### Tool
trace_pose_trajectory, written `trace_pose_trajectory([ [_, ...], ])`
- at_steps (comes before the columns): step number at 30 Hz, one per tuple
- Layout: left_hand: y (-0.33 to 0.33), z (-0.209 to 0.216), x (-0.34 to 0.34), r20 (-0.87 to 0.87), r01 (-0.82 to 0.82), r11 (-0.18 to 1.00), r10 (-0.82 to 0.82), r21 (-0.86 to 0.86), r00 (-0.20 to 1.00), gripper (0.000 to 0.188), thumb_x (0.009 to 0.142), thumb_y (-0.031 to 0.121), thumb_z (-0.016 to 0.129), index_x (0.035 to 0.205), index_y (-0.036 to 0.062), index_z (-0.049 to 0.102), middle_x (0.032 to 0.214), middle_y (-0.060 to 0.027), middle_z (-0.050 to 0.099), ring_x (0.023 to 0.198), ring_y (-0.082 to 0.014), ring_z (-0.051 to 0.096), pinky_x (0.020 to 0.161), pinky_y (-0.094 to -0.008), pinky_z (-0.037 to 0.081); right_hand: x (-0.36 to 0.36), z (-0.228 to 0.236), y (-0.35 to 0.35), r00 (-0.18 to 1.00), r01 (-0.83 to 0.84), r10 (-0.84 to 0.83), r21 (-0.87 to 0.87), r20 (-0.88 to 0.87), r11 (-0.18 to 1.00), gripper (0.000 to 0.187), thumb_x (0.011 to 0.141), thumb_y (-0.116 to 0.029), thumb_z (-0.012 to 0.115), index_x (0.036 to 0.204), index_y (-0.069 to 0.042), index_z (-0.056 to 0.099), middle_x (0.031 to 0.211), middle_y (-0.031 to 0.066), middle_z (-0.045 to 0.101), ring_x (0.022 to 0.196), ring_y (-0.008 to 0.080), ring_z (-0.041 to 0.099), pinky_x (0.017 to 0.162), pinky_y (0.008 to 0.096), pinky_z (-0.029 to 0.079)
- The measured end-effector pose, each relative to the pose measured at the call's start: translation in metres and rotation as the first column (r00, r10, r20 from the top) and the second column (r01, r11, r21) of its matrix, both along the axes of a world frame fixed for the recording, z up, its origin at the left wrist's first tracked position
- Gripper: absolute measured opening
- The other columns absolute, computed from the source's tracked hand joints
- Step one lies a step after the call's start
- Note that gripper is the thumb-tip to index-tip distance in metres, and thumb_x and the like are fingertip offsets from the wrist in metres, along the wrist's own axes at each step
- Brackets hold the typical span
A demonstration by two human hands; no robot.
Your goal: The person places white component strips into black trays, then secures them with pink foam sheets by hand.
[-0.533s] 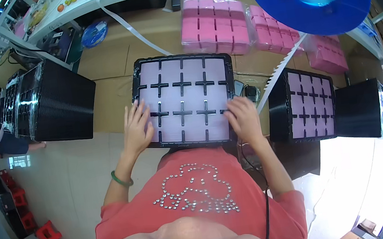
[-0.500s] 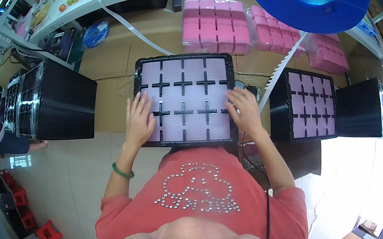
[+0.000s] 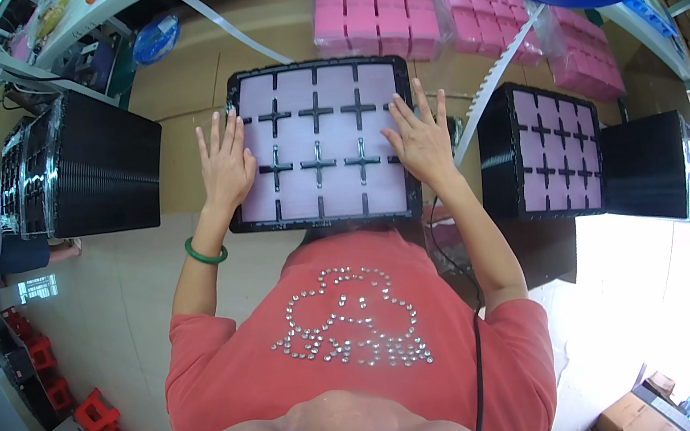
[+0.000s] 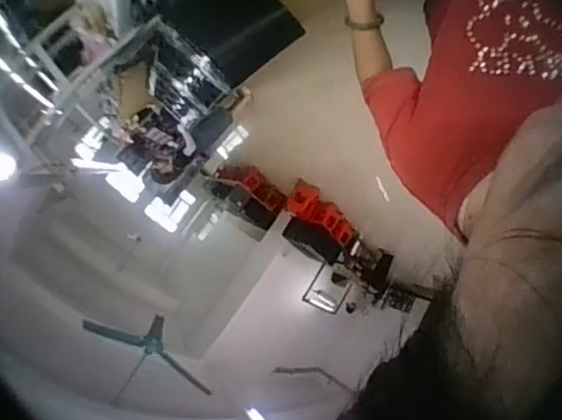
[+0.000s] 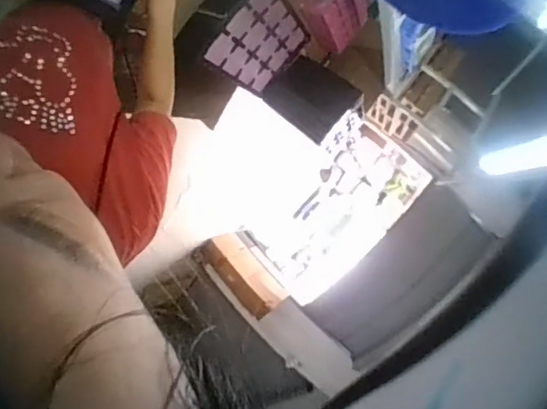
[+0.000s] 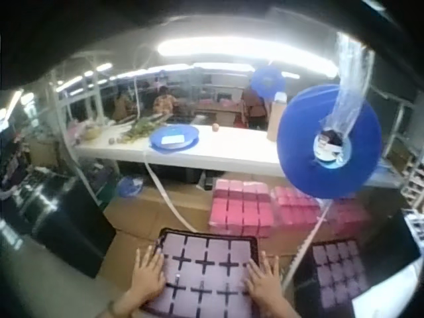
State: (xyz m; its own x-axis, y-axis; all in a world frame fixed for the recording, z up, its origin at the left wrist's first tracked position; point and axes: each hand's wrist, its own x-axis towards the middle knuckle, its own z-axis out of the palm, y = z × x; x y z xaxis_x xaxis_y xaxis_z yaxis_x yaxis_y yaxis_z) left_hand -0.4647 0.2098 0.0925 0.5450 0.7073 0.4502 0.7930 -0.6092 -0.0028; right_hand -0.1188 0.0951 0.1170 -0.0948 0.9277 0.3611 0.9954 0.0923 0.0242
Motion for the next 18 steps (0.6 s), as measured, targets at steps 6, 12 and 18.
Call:
trace_pose_trajectory([
  [6,-0.109,-0.012,-0.034,-0.003,0.150,0.960,-0.155,-0.236,0.988,0.053,0.085,0.019,0.052,0.133,-0.0029,0.054,0.146,-0.0142,0.048,0.143,-0.0354,0.032,0.119,-0.0600,0.012,-0.034,-0.022,-0.092,0.964,-0.246,0.218,-0.202,-0.149,0.948,0.053,0.092,-0.038,0.060,0.129,-0.001,0.059,0.140,0.0087,0.055,0.147,0.0333,0.025,0.118,0.0622,0.007],
  [12,-0.120,-0.007,-0.045,-0.004,-0.012,0.987,0.011,-0.160,1.000,0.048,0.084,0.019,0.054,0.127,-0.0026,0.060,0.142,-0.0145,0.052,0.140,-0.0353,0.037,0.118,-0.0588,0.016,-0.034,-0.011,-0.103,0.981,-0.192,0.183,-0.167,-0.069,0.967,0.051,0.092,-0.038,0.059,0.129,-0.003,0.060,0.139,0.0066,0.056,0.147,0.0318,0.024,0.118,0.0628,0.007],
  [18,-0.111,-0.001,-0.055,-0.100,-0.035,0.986,0.019,-0.165,0.995,0.047,0.086,0.020,0.055,0.127,-0.0026,0.059,0.137,-0.0153,0.056,0.132,-0.0362,0.045,0.116,-0.0561,0.023,-0.012,-0.001,-0.102,0.990,-0.101,0.088,-0.126,-0.106,0.987,0.042,0.095,-0.036,0.057,0.116,-0.002,0.068,0.133,0.0078,0.061,0.147,0.0326,0.025,0.119,0.0611,0.007],
])
